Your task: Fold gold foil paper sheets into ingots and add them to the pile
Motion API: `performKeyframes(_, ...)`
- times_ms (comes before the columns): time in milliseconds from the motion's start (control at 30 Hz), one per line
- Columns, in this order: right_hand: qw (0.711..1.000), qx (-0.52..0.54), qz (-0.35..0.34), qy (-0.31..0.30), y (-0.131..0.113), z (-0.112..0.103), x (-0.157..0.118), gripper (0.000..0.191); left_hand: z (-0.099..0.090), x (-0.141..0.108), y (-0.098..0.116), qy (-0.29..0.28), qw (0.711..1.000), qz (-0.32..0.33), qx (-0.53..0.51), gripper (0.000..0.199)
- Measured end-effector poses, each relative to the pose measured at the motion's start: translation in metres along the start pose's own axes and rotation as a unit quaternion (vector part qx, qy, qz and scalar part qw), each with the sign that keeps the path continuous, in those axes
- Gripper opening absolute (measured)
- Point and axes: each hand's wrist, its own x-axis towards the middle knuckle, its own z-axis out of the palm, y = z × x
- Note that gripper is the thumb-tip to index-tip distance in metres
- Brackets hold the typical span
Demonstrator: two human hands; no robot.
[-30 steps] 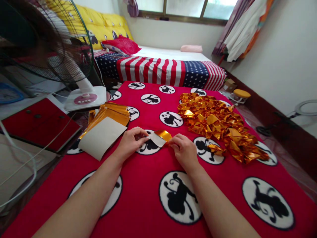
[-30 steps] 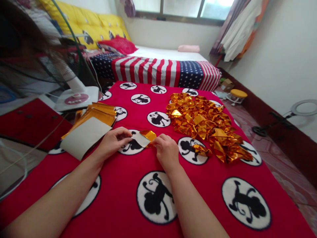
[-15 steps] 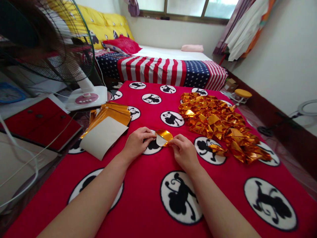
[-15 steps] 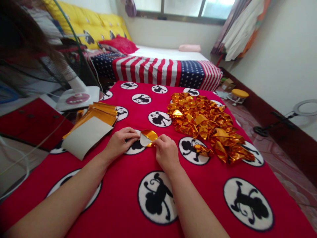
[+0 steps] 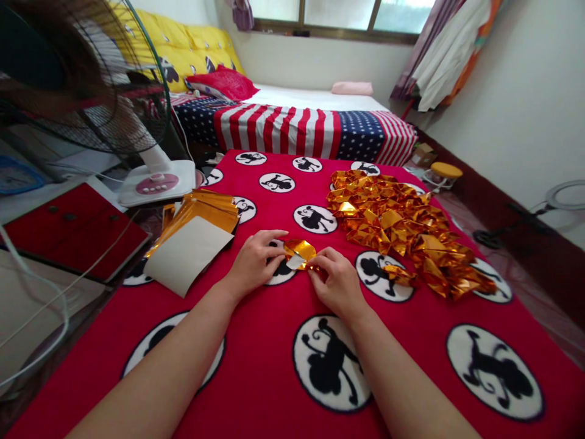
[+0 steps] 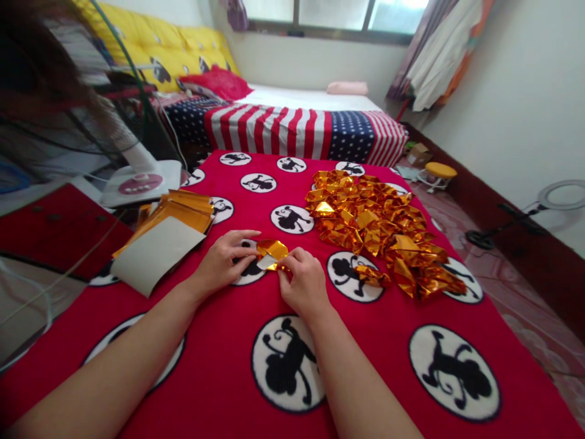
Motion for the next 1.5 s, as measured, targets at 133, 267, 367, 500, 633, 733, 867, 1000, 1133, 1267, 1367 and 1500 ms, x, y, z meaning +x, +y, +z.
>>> performKeyframes(133, 1.000, 0.005, 0.000, -0.001, 0.001, 0.000, 0.000, 0.010, 0.000, 0.004, -0.002, -0.017, 0.999, 0.016, -0.035, 0.017)
performKeyframes(267, 1.000, 0.012, -0.008, -0.007, 0.004, -0.001, 0.000, 0.011, -0.002, 0.005, 0.000, -0.029, 0.998, 0.030, -0.037, 0.016)
performKeyframes(367, 1.000, 0.018, -0.014, -0.008, 0.007, -0.001, 0.000, 0.012, -0.003, 0.004, 0.002, -0.030, 0.998, 0.041, -0.039, 0.015)
performKeyframes(500, 1.000, 0.015, -0.027, 0.000, 0.009, 0.000, 0.000, 0.011, -0.003, 0.005, 0.003, -0.035, 0.996, 0.069, -0.039, 0.022)
performKeyframes(633, 0.999, 0.017, -0.042, 0.011, 0.010, 0.002, 0.000, 0.013, -0.002, 0.006, 0.003, -0.049, 0.993, 0.093, -0.053, 0.029)
performKeyframes(733, 0.999, 0.026, -0.044, 0.015, 0.011, 0.000, 0.001, 0.015, -0.003, 0.006, 0.005, -0.055, 0.992, 0.100, -0.059, 0.030)
performKeyframes(867, 0.998, 0.049, -0.035, 0.019, 0.017, -0.004, 0.002, 0.017, -0.005, 0.003, 0.011, -0.075, 0.990, 0.112, -0.046, 0.028)
performKeyframes(1000, 0.997, 0.069, -0.028, 0.017, 0.021, -0.008, 0.001, 0.016, -0.004, 0.000, 0.015, -0.083, 0.990, 0.106, -0.046, 0.030)
performKeyframes(1133, 0.997, 0.074, -0.028, 0.014, 0.022, -0.008, 0.001, 0.013, 0.001, 0.004, 0.014, -0.082, 0.992, 0.085, -0.046, 0.036)
performKeyframes(1267, 0.995, 0.091, -0.027, 0.020, 0.024, -0.007, 0.000, 0.015, 0.005, 0.006, 0.013, -0.085, 0.991, 0.101, -0.021, 0.028)
performKeyframes(1367, 0.994, 0.103, -0.032, 0.021, 0.025, -0.008, -0.004, 0.018, 0.005, 0.002, 0.017, -0.073, 0.991, 0.113, 0.003, 0.026)
performKeyframes(1500, 0.992, 0.121, -0.037, 0.011, 0.025, -0.012, -0.009, 0.018, 0.004, -0.006, 0.027, -0.069, 0.990, 0.119, 0.012, 0.026)
